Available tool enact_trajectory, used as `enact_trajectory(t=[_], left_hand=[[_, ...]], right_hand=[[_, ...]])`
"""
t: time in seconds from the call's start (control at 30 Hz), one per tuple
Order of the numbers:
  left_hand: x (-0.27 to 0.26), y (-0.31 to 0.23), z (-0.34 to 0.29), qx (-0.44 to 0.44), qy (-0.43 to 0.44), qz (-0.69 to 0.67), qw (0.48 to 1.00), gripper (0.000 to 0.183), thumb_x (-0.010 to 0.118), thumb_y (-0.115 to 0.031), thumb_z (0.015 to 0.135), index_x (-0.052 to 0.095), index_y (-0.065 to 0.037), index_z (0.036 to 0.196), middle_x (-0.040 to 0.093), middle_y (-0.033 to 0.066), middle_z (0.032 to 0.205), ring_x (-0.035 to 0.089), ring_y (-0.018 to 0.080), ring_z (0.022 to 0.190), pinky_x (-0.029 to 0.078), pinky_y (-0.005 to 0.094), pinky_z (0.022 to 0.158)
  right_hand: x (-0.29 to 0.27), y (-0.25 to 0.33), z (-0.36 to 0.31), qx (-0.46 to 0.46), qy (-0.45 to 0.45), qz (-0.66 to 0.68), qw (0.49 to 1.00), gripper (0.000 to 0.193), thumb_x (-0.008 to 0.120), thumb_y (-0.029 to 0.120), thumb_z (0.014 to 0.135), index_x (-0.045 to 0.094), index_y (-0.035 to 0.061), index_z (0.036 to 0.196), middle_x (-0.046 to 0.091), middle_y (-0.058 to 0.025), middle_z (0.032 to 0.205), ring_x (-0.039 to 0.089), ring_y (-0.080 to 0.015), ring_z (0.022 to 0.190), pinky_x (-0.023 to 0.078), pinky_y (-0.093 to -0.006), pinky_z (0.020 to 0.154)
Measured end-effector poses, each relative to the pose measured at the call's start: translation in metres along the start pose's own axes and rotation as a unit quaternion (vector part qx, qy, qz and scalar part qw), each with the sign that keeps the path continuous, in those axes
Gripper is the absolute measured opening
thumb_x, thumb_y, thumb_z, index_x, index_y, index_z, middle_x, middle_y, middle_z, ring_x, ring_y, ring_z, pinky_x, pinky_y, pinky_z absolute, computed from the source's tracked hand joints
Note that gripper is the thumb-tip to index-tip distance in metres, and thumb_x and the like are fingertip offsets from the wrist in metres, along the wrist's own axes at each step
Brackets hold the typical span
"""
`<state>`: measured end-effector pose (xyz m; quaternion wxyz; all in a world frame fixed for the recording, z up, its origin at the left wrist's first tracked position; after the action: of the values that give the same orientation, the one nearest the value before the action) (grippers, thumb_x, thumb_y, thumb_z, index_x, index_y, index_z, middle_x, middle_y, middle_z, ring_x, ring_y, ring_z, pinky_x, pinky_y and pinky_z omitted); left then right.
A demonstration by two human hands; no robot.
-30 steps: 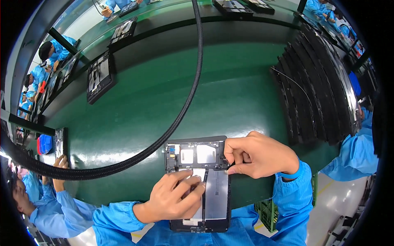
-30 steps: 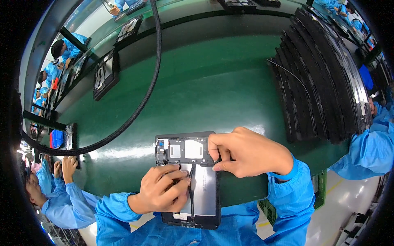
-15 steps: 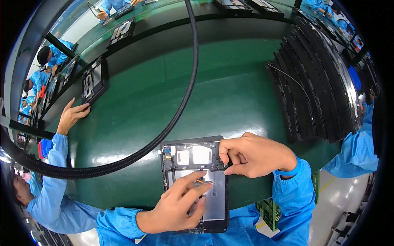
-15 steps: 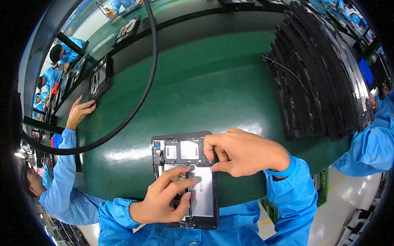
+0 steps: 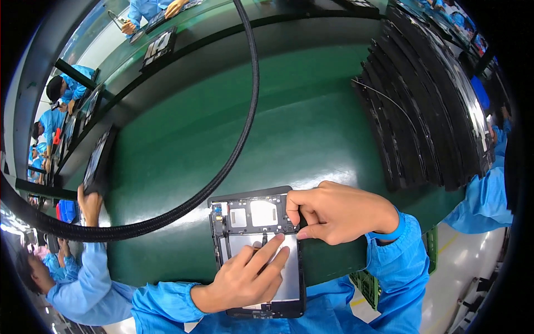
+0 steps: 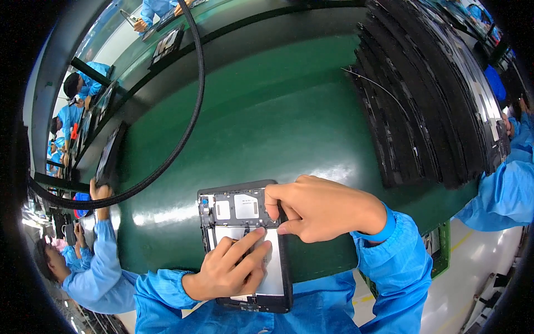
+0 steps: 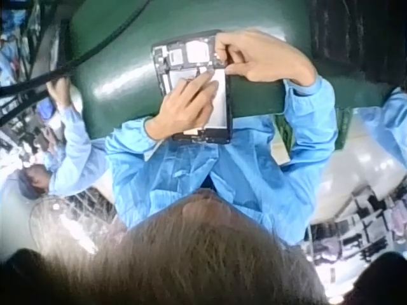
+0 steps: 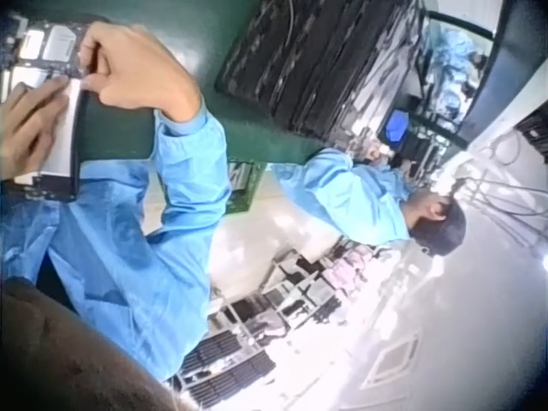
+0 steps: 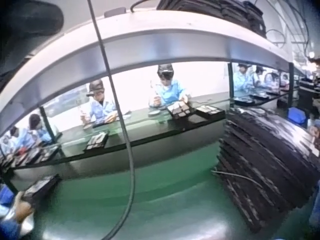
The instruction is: The person connects internal ribbon cables to circuit board components within a tablet chassis by hand.
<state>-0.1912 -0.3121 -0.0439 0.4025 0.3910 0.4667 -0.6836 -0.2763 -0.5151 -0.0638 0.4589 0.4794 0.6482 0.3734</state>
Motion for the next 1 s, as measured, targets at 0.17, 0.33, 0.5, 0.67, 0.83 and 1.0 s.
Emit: enact_trajectory(t=[0.17,0.33,0.5,0.67,0.83,1.0], left_hand=[[0.001,0.004,0.0,-0.036,-0.001,-0.028,0.999,0.048,0.078,-0.006,0.076,0.08,-0.002,0.124,0.074,0.0204,0.136,0.063,0.0247,0.074,0.055,0.0335,0.066],[-0.001,0.005,0.004,-0.049,0.005,-0.053,0.997,0.043,0.079,-0.005,0.077,0.079,-0.003,0.12,0.074,0.0196,0.134,0.063,0.0234,0.074,0.056,0.0324,0.063],[-0.005,0.004,0.006,-0.033,0.026,-0.03,0.999,0.041,0.078,-0.012,0.076,0.076,-0.005,0.116,0.073,0.0172,0.133,0.062,0.0202,0.076,0.056,0.0283,0.062],[-0.003,0.005,0.009,-0.004,0.03,-0.001,1.0,0.03,0.081,-0.013,0.072,0.075,-0.008,0.102,0.075,0.0168,0.128,0.062,0.0207,0.07,0.053,0.0302,0.059],[-0.004,0.01,0.005,-0.003,0.012,0.002,1.0,0.035,0.082,-0.015,0.073,0.075,-0.011,0.106,0.075,0.014,0.13,0.06,0.0203,0.071,0.052,0.0293,0.059],[-0.007,0.014,0.001,0.0,0.004,0.014,1.0,0.041,0.08,-0.022,0.076,0.073,-0.011,0.115,0.072,0.0124,0.139,0.06,0.0193,0.079,0.053,0.0252,0.057]], right_hand=[[0.001,-0.002,0.001,-0.005,-0.003,-0.003,1.0,0.024,0.081,0.0,0.089,0.064,-0.0006,0.105,0.066,-0.0141,0.065,0.065,-0.0318,0.058,0.037,-0.0479,0.057],[0.002,-0.002,0.001,-0.006,-0.012,-0.01,1.0,0.024,0.081,0.0,0.088,0.064,-0.0003,0.105,0.067,-0.0148,0.065,0.065,-0.0332,0.059,0.038,-0.0483,0.058],[-0.003,0.008,-0.004,-0.008,-0.022,-0.015,1.0,0.023,0.08,0.0,0.089,0.064,0.0001,0.105,0.067,-0.0147,0.067,0.066,-0.034,0.06,0.041,-0.0482,0.058],[-0.008,0.017,0.006,-0.084,-0.159,0.061,0.982,0.02,0.077,-0.004,0.092,0.065,0.0033,0.106,0.067,-0.0111,0.075,0.066,-0.0312,0.067,0.045,-0.0458,0.063],[0.013,0.001,0.029,-0.18,-0.282,0.011,0.942,0.022,0.082,0.0,0.09,0.07,0.0067,0.108,0.072,-0.0072,0.085,0.064,-0.025,0.088,0.05,-0.0404,0.074],[0.017,0.0,0.039,-0.202,-0.305,0.018,0.931,0.015,0.086,0.002,0.088,0.076,0.006,0.098,0.075,-0.0056,0.084,0.06,-0.0233,0.088,0.048,-0.0381,0.077]])
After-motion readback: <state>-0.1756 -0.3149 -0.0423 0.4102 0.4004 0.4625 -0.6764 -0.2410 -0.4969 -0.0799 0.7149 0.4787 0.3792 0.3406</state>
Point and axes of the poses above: each hand's wrist, its own z-axis towards the middle knuckle, its own x-axis out of the palm, y = z × x, the point moved 5 cm from there along z, towards the middle knuckle
